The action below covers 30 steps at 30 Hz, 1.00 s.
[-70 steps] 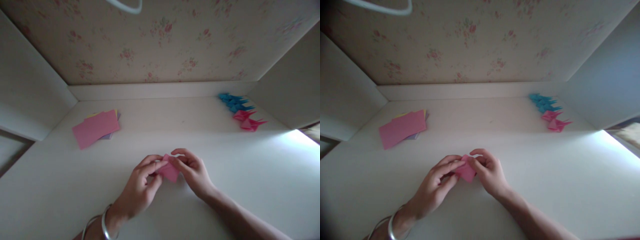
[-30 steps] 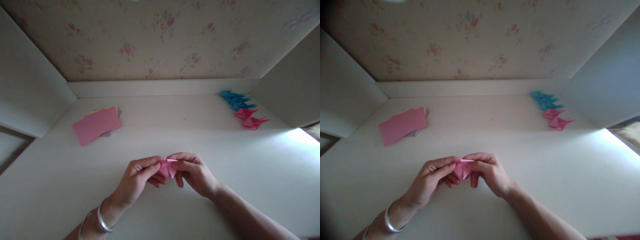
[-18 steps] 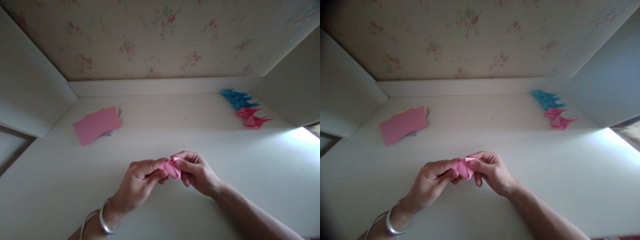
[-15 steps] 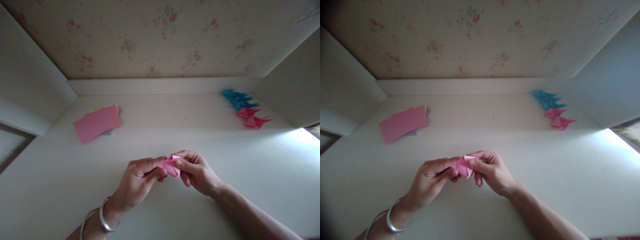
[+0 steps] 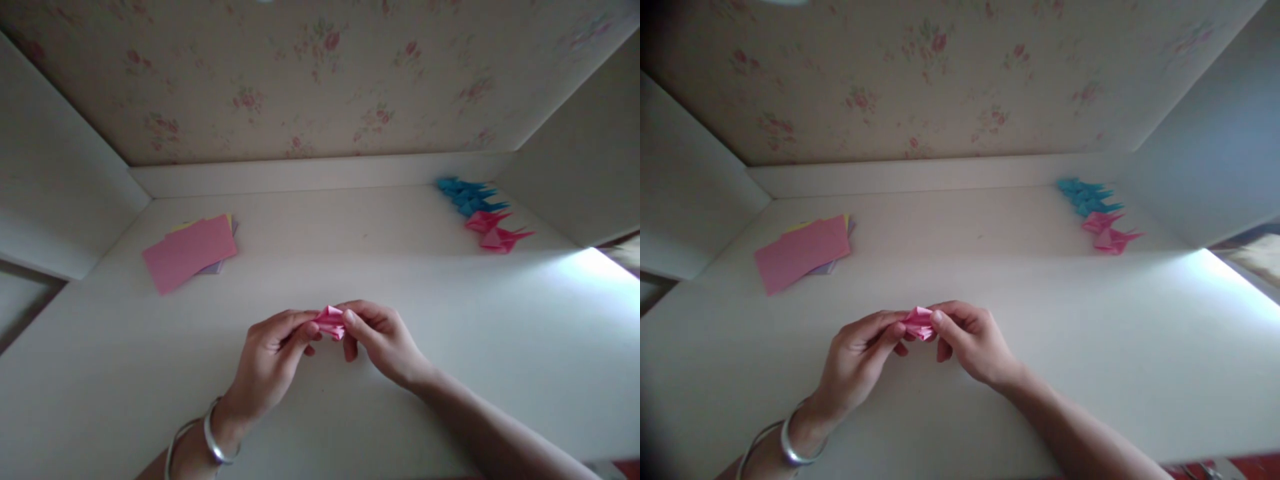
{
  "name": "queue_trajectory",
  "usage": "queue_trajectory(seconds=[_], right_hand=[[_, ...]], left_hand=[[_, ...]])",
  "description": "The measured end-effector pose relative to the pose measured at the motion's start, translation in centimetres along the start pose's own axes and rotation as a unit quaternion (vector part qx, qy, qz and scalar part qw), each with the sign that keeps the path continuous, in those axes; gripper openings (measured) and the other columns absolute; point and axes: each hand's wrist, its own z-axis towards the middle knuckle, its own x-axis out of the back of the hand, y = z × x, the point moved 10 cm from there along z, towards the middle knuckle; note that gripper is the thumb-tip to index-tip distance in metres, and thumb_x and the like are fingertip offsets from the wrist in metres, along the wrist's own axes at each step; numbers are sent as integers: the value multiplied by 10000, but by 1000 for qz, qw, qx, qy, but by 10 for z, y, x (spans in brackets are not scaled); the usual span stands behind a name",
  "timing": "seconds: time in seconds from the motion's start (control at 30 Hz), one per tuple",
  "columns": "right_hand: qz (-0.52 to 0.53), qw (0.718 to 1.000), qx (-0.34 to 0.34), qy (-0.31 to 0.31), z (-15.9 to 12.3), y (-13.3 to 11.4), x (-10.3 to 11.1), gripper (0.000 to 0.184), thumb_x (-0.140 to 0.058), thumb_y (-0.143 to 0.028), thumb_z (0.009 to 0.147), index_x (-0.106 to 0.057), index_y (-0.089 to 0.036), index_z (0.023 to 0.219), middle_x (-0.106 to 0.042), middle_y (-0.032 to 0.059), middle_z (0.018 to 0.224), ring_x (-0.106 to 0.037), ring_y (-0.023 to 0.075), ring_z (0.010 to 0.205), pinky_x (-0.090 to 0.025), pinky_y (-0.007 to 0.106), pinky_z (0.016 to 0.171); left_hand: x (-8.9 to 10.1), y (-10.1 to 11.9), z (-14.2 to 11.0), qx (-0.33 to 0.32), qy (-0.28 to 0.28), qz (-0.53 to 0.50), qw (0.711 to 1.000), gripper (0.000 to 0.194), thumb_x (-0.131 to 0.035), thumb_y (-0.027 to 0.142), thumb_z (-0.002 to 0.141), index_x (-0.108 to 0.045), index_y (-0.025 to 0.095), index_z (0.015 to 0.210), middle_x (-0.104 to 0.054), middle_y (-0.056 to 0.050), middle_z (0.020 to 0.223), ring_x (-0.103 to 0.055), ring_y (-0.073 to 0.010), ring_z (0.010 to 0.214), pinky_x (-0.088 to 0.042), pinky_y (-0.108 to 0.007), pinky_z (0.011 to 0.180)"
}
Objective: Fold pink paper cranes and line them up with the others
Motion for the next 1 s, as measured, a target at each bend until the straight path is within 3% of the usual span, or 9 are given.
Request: queue_trajectory(seconds=[0.13,0.27,0.47,0.73,1.0], right_hand=[[-56,998,36,-3,-2,-2,-4,359,-560,-464,943,-733,-149,941,-626,7,609,-577,100,525,-458,198,497],[-29,998,62,15,-6,1,0,303,-576,-417,947,-677,-208,1142,-684,16,753,-595,88,519,-471,186,476],[-125,979,158,-17,-13,-23,-6,183,-667,-345,897,-744,-183,933,-698,45,778,-616,124,634,-482,217,558],[-63,992,102,33,-7,-18,5,224,-605,-329,941,-735,-165,860,-675,37,708,-618,116,574,-495,221,523],[-49,994,95,29,-6,-20,4,166,-637,-296,922,-759,-183,924,-704,52,804,-645,116,610,-514,219,528]], left_hand=[[3,5,-3,-20,17,26,999,196,-557,242,966,-742,215,1028,-747,-23,864,-681,-121,711,-568,-203,634],[7,0,-2,4,45,-17,999,177,-565,250,964,-722,222,1041,-751,-1,841,-674,-100,658,-571,-180,606],[4,-9,1,43,48,-79,995,148,-572,285,959,-694,201,947,-741,-4,820,-694,-115,674,-585,-188,580],[-1,-10,-4,34,15,-10,999,135,-658,284,902,-713,202,995,-763,-25,871,-713,-136,674,-590,-207,617],[-4,9,0,-26,-3,21,999,227,-608,197,932,-734,264,1109,-760,-24,1106,-705,-169,996,-545,-244,902]])
